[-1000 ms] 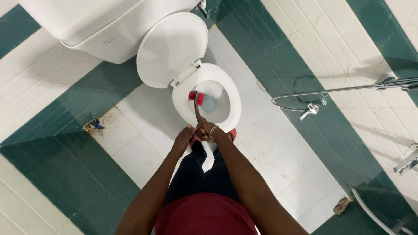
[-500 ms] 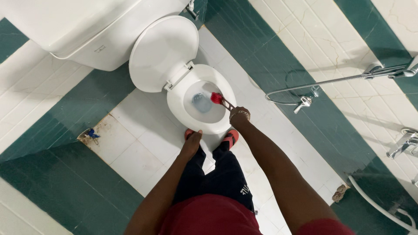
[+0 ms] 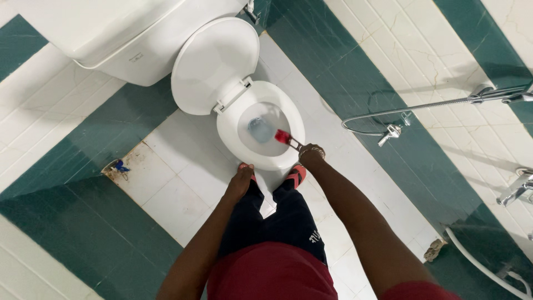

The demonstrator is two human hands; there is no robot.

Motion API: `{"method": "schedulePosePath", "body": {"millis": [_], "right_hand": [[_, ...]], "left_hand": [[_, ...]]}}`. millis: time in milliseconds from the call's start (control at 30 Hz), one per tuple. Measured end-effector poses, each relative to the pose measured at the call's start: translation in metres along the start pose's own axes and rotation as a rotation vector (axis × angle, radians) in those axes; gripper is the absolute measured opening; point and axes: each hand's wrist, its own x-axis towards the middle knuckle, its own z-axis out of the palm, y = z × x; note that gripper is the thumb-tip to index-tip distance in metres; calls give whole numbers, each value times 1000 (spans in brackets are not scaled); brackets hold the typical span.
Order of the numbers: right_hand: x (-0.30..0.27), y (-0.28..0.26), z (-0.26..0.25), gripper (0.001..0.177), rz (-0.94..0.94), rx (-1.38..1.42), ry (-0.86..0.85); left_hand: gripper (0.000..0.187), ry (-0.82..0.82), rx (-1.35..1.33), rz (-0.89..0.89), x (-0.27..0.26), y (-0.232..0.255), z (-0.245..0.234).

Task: The person scrubs the inside of a toilet bowl using a red-bristled toilet brush and then wipes the outside of the brush handle with a cloth.

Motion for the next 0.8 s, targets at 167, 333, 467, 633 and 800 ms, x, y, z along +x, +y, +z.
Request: {"method": "schedulePosePath", "body": {"millis": [167,333,467,633,800], "right_hand": [[-5,20,8,40,62,39,55],[1,-40,86,40,-207,255,-128],[22,-106,92,41,-209,953,-308],[68,-84,37,21,-55,2391,-943],[80,-52,53,16,-61,2956,-881]], "left_hand": [[63,-32,86,90,1,-12,5],[62,-40,70,9,-8,4,13],[67,-48,127,-59,-20,10,9],[65,-10,46,-57,-26,19,-11],[63,-12,6,-40,-24,25,-24]]}}
